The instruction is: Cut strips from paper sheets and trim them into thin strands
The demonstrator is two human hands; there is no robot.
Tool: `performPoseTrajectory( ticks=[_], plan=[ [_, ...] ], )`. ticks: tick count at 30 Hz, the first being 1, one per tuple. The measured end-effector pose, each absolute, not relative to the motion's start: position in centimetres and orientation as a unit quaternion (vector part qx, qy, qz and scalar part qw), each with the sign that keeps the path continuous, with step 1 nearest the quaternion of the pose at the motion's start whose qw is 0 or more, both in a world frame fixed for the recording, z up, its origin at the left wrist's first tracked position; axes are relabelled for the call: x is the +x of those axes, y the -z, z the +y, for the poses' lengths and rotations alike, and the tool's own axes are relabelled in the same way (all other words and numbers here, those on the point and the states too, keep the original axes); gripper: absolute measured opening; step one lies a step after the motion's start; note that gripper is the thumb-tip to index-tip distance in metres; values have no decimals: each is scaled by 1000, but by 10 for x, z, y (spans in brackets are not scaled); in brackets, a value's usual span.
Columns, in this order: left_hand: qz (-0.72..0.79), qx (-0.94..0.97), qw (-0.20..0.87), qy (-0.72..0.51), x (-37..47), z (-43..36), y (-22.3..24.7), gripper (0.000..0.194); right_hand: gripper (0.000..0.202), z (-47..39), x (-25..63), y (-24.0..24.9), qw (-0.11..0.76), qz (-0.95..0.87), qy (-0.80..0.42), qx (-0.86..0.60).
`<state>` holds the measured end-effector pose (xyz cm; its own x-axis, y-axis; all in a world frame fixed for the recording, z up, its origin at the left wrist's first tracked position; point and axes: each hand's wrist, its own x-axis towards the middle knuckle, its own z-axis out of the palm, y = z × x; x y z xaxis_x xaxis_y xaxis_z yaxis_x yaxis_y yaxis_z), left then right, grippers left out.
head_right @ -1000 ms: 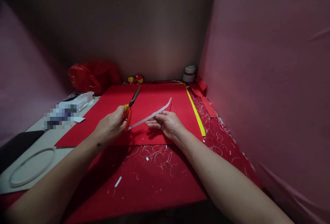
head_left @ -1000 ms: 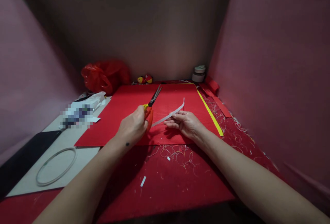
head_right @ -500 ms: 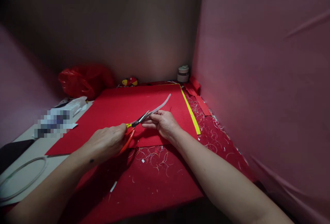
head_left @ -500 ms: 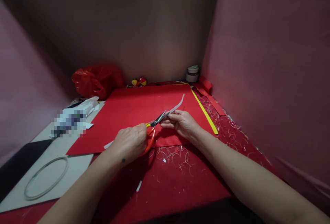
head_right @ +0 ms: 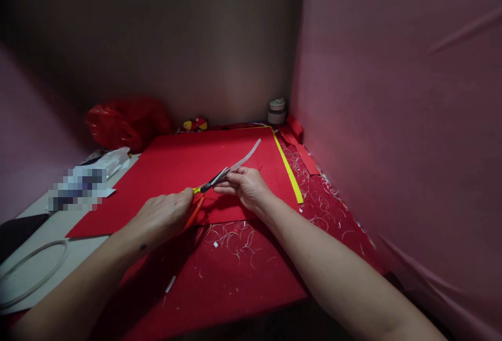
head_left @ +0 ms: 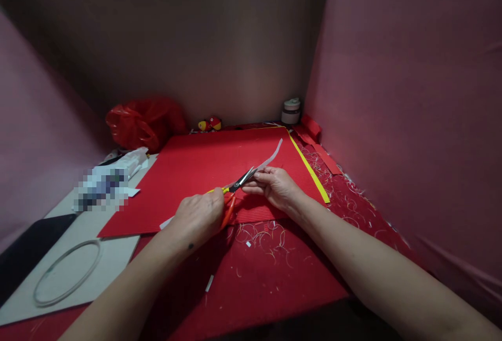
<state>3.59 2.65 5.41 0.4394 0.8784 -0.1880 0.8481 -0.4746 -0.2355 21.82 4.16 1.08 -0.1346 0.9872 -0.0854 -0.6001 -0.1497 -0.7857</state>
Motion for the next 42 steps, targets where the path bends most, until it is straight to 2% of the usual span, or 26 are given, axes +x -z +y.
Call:
performPoseTrajectory(
  ticks=[26,35,42],
  plan=[
    [-527,-834,20,-162,35,32,-60,39,7,46,226,-11,589,-299,-673,-333],
    [-495,-853,27,-164,32,26,-59,29,6,43,224,-14,558,-340,-682,-328],
    [-505,-846,38,-167,33,28,-59,31,9,42,223,-14,567,-339,-681,-317]
  ],
)
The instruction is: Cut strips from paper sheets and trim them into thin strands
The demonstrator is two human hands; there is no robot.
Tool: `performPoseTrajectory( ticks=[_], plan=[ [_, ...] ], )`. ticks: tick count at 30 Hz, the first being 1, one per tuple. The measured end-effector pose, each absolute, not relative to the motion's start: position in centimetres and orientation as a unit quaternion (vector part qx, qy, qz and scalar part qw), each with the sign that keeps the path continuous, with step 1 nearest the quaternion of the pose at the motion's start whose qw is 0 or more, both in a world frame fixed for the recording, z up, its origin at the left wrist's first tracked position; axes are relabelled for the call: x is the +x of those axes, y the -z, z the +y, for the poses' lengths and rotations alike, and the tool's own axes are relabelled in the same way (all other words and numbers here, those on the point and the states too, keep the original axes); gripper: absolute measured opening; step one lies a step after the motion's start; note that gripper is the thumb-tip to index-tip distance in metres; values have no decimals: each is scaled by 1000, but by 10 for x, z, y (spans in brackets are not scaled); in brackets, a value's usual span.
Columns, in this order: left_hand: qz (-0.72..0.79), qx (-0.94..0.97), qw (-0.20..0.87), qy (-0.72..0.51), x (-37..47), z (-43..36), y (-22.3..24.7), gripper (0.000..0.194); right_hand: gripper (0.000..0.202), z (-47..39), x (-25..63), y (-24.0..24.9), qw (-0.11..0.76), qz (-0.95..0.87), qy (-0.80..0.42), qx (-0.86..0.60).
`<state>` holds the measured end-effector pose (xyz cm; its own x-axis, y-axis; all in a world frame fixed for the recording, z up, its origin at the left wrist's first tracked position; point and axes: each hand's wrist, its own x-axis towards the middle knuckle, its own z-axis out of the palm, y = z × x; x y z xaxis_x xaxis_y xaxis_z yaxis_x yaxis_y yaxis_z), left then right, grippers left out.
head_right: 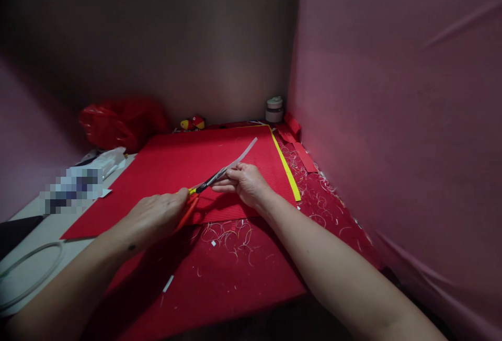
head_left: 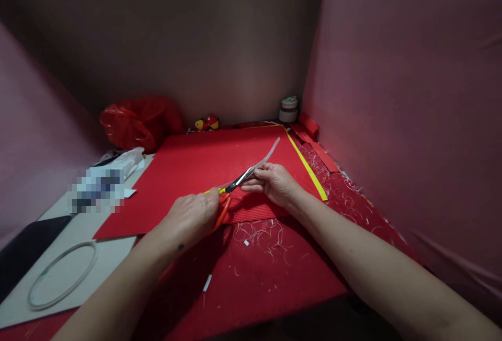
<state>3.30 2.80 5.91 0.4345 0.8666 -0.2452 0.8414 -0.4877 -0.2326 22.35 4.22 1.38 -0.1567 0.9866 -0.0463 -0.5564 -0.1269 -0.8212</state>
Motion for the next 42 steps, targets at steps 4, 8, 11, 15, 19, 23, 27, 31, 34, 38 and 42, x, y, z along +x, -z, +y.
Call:
performPoseTrajectory(
  ticks=[4,8,11,15,19,23,27,31,34,38,42],
  plan=[
    [-506,-844,40,-173,34,29,-59,33,9,43,224,-12,570,-329,-686,-311],
    [-505,-845,36,-173,35,29,-59,35,8,45,224,-10,570,-321,-691,-307],
    [-503,-846,35,-173,36,30,-59,36,8,46,224,-7,568,-323,-693,-304],
    [-501,-846,23,-179,35,30,-59,34,9,46,224,-5,560,-338,-695,-298],
    [-481,-858,17,-176,33,27,-57,31,6,44,222,-5,542,-372,-699,-281],
    [-482,-859,33,-169,33,26,-55,31,6,44,221,-4,545,-381,-693,-278],
    [-488,-855,35,-173,34,28,-55,33,6,43,222,-5,545,-380,-692,-282],
    [-499,-847,34,-180,35,29,-56,33,3,43,222,-5,539,-381,-695,-287],
    [-497,-849,29,-179,35,30,-57,35,4,43,221,-4,543,-374,-694,-288],
    [-494,-853,20,-167,35,32,-57,35,5,43,222,-5,543,-366,-700,-286],
    [-494,-854,17,-160,35,32,-58,37,9,45,226,-8,575,-335,-682,-305]
  ],
)
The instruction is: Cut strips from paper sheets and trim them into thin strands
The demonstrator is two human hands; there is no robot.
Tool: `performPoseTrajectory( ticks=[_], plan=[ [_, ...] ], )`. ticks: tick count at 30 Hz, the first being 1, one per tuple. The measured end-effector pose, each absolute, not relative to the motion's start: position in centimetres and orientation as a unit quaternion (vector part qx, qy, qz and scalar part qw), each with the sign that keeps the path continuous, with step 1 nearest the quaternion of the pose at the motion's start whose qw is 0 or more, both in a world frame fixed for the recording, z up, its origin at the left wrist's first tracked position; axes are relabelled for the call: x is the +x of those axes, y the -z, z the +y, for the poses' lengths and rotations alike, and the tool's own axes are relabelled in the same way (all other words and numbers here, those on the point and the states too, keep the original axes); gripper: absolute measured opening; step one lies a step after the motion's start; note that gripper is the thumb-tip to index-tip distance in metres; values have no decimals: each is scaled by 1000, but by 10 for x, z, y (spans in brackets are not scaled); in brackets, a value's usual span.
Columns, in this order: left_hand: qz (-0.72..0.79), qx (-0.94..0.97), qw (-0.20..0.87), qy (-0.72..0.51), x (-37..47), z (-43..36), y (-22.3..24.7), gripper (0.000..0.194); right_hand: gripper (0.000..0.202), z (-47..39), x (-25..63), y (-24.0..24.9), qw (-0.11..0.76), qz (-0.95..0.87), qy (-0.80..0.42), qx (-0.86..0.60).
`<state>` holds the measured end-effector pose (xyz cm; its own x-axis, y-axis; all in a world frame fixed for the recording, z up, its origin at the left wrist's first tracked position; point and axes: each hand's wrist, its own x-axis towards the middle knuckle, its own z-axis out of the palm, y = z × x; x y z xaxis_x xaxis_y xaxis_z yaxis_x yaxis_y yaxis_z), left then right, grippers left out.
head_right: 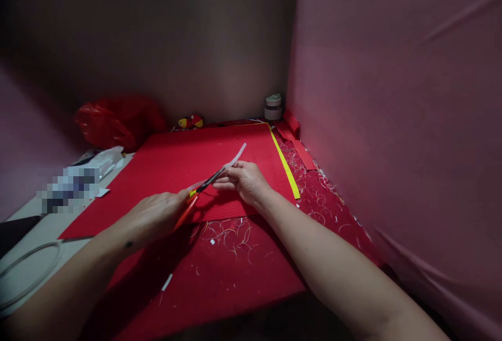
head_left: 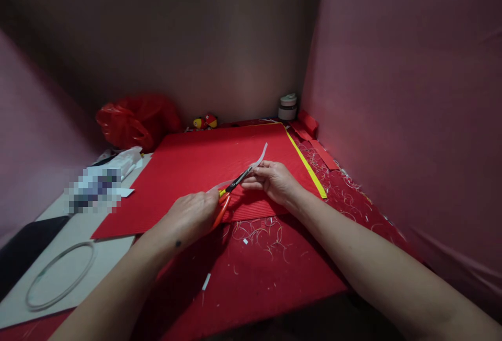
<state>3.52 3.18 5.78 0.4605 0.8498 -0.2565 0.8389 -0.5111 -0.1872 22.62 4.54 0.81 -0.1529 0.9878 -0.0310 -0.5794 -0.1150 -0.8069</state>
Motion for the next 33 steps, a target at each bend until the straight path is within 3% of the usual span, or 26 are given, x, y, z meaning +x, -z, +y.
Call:
performPoseTrajectory(
  ticks=[10,23,33],
  plan=[
    [-487,-856,12,-171,33,28,-58,31,15,45,226,-12,570,-328,-683,-317],
    [-493,-855,10,-158,36,30,-56,38,9,44,225,-11,571,-341,-680,-307],
    [-472,-868,-13,-152,33,26,-57,30,7,42,222,-7,563,-366,-685,-282]
  ],
)
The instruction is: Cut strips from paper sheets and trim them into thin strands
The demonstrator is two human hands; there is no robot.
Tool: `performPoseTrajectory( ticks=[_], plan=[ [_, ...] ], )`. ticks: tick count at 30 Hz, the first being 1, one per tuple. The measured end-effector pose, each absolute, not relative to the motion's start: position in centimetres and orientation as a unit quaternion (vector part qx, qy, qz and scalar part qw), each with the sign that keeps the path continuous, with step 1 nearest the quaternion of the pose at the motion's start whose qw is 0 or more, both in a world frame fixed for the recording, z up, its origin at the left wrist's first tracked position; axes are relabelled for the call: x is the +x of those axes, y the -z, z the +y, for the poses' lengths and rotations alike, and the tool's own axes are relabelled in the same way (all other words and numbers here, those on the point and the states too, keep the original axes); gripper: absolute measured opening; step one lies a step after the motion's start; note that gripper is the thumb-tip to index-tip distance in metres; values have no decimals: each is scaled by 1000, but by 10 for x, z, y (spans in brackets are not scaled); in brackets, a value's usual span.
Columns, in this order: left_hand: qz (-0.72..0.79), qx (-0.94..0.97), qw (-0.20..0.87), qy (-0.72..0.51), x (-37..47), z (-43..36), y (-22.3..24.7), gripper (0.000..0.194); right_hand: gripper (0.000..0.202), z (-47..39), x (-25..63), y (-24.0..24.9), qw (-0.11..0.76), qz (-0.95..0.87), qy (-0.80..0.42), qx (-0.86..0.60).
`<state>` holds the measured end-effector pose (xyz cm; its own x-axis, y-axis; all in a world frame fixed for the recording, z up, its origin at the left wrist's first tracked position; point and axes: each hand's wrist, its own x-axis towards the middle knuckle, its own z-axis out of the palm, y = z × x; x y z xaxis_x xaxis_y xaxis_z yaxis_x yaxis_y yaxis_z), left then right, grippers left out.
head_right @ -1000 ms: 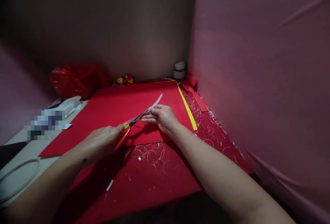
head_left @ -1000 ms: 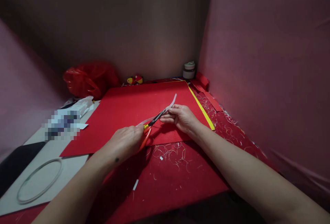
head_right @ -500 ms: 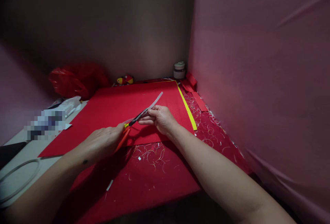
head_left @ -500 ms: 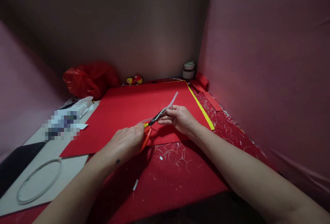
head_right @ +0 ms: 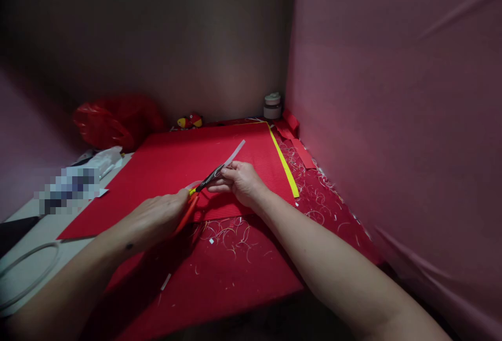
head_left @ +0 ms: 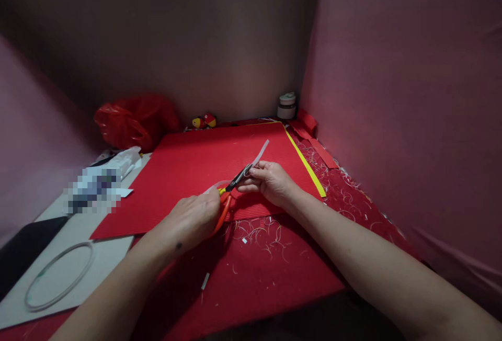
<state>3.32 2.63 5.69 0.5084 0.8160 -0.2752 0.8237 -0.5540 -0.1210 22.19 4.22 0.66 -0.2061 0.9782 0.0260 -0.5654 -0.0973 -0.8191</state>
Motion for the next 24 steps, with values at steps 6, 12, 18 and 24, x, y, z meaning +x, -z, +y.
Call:
performPoseTrajectory(
  ticks=[6,12,18,24],
  plan=[
    [481,862,1,158,34,30,-54,35,8,42,221,-6,560,-370,-684,-285],
    [486,861,1,152,33,33,-49,29,6,42,222,-7,557,-359,-688,-296],
    [500,852,-1,157,35,32,-50,27,8,43,226,-12,567,-347,-682,-307],
    [485,861,-2,153,35,31,-52,30,9,46,228,-13,578,-324,-677,-321]
  ],
)
